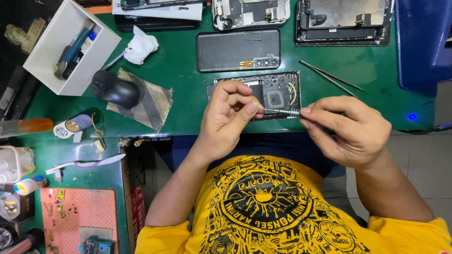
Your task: The person uses a screwdriver to remove screws from a smartphone's internal chassis. They then lift the motherboard assembly and place it into the phone's back housing, aligning the components before setting the device down.
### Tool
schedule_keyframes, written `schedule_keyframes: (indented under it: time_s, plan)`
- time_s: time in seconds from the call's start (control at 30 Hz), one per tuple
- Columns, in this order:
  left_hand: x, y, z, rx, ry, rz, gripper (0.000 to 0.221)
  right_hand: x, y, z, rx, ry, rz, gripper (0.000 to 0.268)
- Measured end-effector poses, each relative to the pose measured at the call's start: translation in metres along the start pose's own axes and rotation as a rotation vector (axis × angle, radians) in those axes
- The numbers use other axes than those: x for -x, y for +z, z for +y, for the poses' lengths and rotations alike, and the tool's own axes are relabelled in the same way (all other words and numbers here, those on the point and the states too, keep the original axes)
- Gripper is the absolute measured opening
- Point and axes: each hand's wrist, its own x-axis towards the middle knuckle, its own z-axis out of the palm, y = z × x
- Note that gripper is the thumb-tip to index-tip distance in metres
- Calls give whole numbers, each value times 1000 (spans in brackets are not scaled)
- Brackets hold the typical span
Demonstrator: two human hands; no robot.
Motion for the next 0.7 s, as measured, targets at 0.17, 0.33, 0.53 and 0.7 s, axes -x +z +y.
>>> schedule_keyframes:
  time_s: [0.17, 0.33, 0.53, 0.7]
  plan:
    - [1, 1, 2, -65, 20, -14, 19, 2, -2, 0, 2, 1, -27, 10]
    - [3, 4, 16, -502, 85, -6, 21, -6, -11, -3, 1, 45, -112, 13]
    - [3, -2, 7, -577, 125, -120, 34, -15, -24, -1, 26, 28, -215, 15]
    - [5, -25, -5, -1061, 447, -21, 50, -9, -42, 15, 594, 12, -452, 15]
